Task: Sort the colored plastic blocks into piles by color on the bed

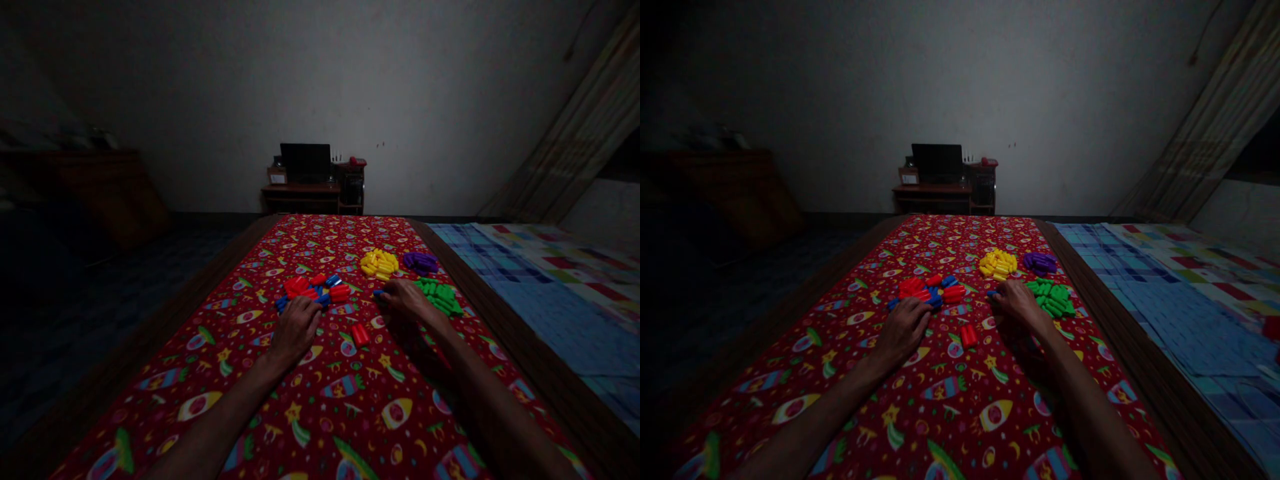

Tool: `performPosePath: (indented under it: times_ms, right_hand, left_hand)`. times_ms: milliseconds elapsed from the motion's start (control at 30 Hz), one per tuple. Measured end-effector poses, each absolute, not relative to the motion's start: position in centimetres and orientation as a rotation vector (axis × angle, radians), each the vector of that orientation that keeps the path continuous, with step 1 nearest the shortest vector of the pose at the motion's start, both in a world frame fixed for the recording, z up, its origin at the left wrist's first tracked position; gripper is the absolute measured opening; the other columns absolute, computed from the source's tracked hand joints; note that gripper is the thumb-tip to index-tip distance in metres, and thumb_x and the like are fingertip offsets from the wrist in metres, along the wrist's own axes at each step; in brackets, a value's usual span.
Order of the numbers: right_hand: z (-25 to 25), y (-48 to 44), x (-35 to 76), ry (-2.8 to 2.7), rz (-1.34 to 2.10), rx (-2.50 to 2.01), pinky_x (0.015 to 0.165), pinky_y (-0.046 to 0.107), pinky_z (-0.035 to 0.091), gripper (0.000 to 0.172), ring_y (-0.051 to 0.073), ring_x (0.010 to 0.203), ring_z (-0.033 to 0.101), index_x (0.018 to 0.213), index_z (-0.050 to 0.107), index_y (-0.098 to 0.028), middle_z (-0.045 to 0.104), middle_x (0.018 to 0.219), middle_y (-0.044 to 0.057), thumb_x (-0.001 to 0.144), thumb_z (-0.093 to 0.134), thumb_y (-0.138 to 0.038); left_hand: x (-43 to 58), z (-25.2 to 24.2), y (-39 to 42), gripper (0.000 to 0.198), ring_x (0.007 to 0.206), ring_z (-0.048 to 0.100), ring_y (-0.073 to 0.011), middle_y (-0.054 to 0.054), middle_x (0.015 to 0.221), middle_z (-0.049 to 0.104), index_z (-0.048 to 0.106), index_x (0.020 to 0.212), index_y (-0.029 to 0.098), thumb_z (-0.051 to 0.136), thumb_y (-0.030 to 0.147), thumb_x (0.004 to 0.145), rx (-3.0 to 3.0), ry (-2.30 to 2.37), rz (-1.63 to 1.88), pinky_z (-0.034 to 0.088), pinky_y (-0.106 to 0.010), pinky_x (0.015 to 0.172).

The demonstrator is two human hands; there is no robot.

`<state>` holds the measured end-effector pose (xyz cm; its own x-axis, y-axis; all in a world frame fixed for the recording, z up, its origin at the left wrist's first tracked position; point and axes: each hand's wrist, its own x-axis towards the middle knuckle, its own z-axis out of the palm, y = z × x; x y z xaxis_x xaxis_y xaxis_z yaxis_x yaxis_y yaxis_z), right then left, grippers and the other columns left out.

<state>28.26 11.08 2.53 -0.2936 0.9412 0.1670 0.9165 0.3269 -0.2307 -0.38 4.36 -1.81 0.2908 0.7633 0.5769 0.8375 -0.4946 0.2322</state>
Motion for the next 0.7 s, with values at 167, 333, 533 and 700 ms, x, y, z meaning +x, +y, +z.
performPosePath:
  times_ms: [167, 333, 533, 700]
  right_hand:
    - [2.5, 11.2, 26.9, -2.181, 0.125, -1.414, 0.072, 0.025, 0.043, 0.031, 0.019, 0.081, 0.065, 0.095, 0.073, -0.013, 0.073, 0.09, 0.01, 0.09, 0.05, -0.034]
    - [3.2, 13.1, 22.1, -2.323, 0.3, -1.238, 0.065, 0.023, 0.041, 0.029, 0.016, 0.071, 0.064, 0.097, 0.072, -0.012, 0.072, 0.083, 0.008, 0.091, 0.047, -0.026]
    - [2.9, 15.7, 16.2, -2.517, 0.279, -1.369, 0.07, 0.024, 0.043, 0.024, 0.02, 0.087, 0.064, 0.103, 0.069, -0.012, 0.071, 0.099, 0.013, 0.083, 0.061, -0.022]
    - [2.9, 15.0, 16.6, -2.445, 0.261, -1.387, 0.071, 0.025, 0.043, 0.03, 0.022, 0.089, 0.064, 0.107, 0.069, -0.015, 0.072, 0.098, 0.01, 0.08, 0.056, -0.018]
  left_hand:
    - [-1.9, -1.8, 5.7, 0.031, 0.095, 0.056, -0.0217, -0.007, 0.097, 0.061, 0.061, 0.098, 0.021, 0.03, 0.028, 0.096, -2.224, -1.715, -1.312, 0.046, -0.04, 0.091]
    - [-3.7, -2.3, 7.0, 0.037, 0.096, 0.058, -0.0227, -0.008, 0.097, 0.062, 0.06, 0.097, 0.02, 0.025, 0.032, 0.094, -2.003, -1.942, -1.49, 0.047, -0.039, 0.091]
    - [-4.7, -3.3, 7.5, 0.033, 0.1, 0.059, -0.0233, -0.008, 0.101, 0.064, 0.059, 0.1, 0.02, 0.029, 0.031, 0.09, -1.934, -2.081, -1.611, 0.049, -0.04, 0.09]
    - [-4.8, -3.7, 7.8, 0.027, 0.101, 0.061, -0.0241, -0.009, 0.104, 0.064, 0.06, 0.098, 0.021, 0.037, 0.025, 0.085, -1.907, -2.125, -1.633, 0.05, -0.041, 0.09]
